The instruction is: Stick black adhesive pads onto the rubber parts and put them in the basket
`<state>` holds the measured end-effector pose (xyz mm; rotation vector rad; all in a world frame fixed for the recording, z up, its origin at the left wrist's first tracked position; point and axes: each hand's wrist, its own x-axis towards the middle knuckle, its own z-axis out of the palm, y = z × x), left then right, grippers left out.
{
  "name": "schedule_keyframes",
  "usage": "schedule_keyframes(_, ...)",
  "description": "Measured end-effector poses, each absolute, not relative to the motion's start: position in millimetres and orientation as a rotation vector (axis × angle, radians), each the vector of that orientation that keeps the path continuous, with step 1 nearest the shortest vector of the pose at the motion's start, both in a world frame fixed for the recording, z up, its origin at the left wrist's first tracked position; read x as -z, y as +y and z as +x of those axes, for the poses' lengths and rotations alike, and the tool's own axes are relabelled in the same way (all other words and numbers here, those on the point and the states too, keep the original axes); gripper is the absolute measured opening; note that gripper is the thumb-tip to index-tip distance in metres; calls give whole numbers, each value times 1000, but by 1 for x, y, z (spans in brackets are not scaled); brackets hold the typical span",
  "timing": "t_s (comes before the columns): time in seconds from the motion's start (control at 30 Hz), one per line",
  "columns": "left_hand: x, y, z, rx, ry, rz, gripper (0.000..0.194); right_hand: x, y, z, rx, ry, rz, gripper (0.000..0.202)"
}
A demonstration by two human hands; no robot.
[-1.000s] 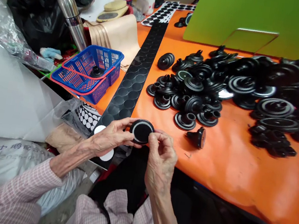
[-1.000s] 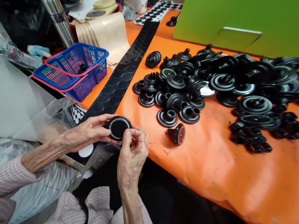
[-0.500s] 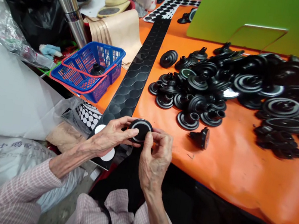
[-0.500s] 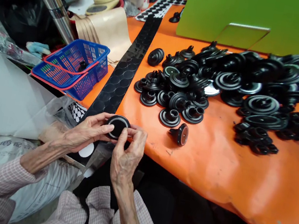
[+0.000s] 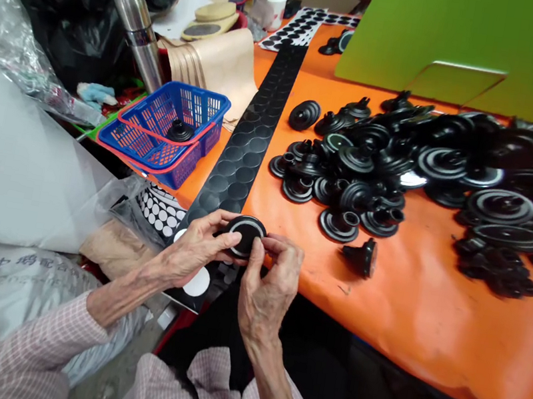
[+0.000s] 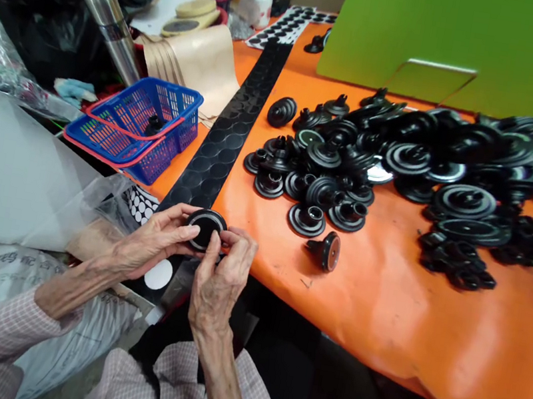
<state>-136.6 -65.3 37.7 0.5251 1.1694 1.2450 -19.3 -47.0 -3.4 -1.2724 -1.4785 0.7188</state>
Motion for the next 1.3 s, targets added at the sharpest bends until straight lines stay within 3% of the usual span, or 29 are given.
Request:
schedule_keyframes(0.1,-40,-67,-141,-1260,1157,519,33,-3,-44,-17,-1187,-1285,-1276,28)
schedule_keyframes(0.2,-43,-69,-147,-1225,1201,583,39,-8,-37,-13,-1517,-1248,-1194,25)
schedule_keyframes(0.37,-62,-57,-172,-1260,1315,726,50,-24,-13,-36,-1558,-1328,-1004,28)
schedule_keyframes(0.5,-113,-37,-212,-1339,1467,950,49,-68,16,-86,-1624,-1297,-792,26)
schedule_keyframes(0.63,-147,-39,-249,-1465,2040,1355,56,-89,37,-108,-1542,-1270,-619,32)
schedule_keyframes(0.73,-122,-68,-254,-1234,2141,1253,43,-66,22,-78,-1301,-1600,-812,24)
schedule_keyframes(0.87,-50,-118,-229,-853,1745,635,39,-13,-37,-22,-1084,-1954,-1016,17)
schedule_keyframes(0.97,-13,-136,-204,-851,1385,258,46,13,-79,-6,-953,-2074,-989,19)
schedule_keyframes(1.13,1,-137,-187,-1024,1328,57,65,21,-96,-18,-768,-2113,-1082,32)
schedule_keyframes(1.3,0,-133,-183,-1078,1302,124,56,13,-86,-27,-741,-2122,-1158,31)
